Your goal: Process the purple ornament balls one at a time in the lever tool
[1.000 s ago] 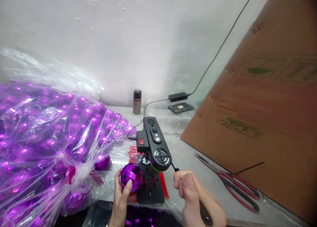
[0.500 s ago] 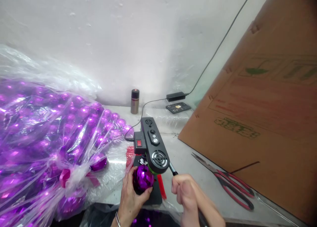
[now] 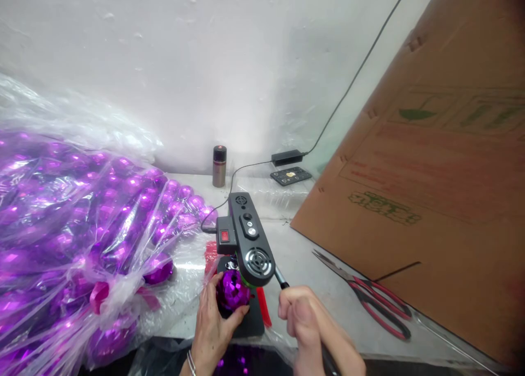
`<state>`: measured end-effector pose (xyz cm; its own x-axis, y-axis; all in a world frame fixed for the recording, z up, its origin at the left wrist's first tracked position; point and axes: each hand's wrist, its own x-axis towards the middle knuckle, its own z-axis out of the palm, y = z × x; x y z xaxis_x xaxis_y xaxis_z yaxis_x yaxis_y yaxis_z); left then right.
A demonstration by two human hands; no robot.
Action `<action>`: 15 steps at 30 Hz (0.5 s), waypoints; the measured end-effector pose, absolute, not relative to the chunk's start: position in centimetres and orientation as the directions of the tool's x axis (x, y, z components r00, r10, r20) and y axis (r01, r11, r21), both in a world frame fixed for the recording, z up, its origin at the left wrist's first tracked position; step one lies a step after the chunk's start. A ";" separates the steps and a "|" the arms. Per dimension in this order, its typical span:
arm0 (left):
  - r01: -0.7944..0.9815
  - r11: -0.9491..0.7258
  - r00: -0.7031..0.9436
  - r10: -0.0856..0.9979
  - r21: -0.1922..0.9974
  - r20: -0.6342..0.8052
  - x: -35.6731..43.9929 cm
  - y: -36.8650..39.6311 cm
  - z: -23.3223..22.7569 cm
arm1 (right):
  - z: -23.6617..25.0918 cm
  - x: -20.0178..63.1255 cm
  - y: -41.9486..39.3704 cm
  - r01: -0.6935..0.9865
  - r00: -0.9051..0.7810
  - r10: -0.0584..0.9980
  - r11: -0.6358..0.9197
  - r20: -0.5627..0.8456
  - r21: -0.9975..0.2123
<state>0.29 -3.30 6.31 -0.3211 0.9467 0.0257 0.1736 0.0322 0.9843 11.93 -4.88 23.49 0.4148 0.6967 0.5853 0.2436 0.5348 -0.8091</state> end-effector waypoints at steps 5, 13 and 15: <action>-0.093 0.127 -0.227 0.963 0.988 -0.145 -2.0 -3.2 7.5 | 23.5 11.8 -5.0 0.220 0.426 0.704 0.528 0.568 -0.820; -0.143 0.093 -0.180 0.976 0.985 -0.119 -2.4 -3.3 7.3 | 23.1 12.0 -4.9 0.242 0.419 0.695 0.534 0.584 -0.810; -0.062 0.080 -0.232 0.968 0.995 -0.092 -1.7 -3.2 7.2 | 23.0 12.0 -4.9 0.250 0.414 0.695 0.535 0.588 -0.807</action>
